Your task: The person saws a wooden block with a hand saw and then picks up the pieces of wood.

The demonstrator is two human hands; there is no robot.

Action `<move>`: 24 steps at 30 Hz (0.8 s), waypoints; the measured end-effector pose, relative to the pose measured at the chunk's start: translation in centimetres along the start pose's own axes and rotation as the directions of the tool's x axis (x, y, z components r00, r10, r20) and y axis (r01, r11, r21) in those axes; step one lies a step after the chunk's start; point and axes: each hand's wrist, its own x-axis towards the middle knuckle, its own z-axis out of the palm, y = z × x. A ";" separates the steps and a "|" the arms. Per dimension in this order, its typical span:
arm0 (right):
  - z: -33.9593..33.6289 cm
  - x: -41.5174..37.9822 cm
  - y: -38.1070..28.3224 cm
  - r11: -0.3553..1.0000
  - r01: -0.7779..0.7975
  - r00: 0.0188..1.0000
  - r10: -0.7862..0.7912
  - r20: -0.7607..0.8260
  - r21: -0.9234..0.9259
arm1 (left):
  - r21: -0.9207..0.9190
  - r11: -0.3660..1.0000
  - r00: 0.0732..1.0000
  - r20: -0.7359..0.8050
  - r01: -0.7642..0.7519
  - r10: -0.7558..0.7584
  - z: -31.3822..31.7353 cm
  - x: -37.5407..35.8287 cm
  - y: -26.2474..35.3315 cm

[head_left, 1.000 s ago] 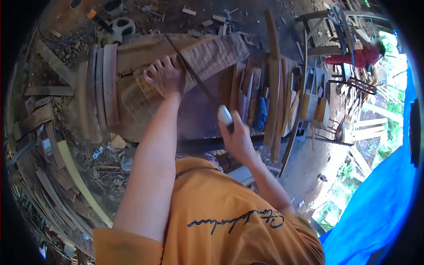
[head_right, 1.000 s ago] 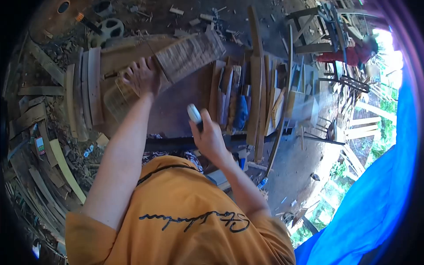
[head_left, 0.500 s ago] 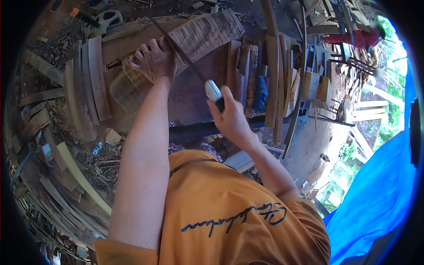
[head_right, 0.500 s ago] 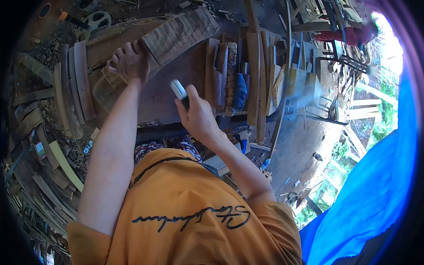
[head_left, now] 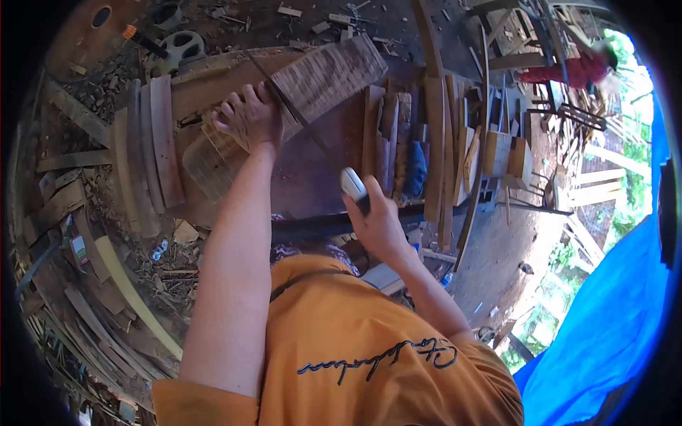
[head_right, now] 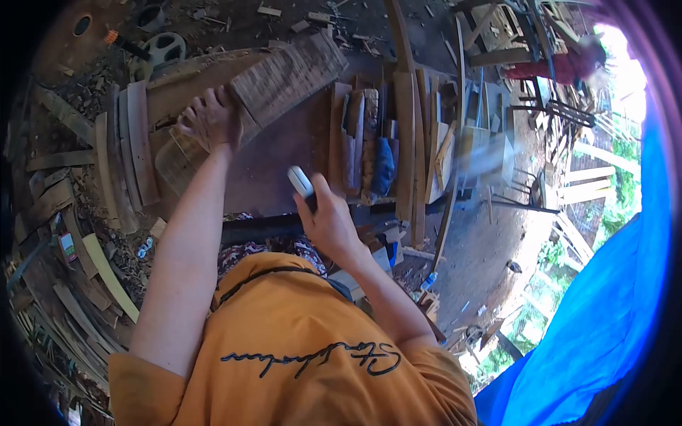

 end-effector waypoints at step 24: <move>1.4 4.9 -0.7 0.999 0.023 1.000 -0.022 0.023 -0.030 | -0.034 0.996 0.997 -0.007 0.082 -0.082 0.2 0.3 0.4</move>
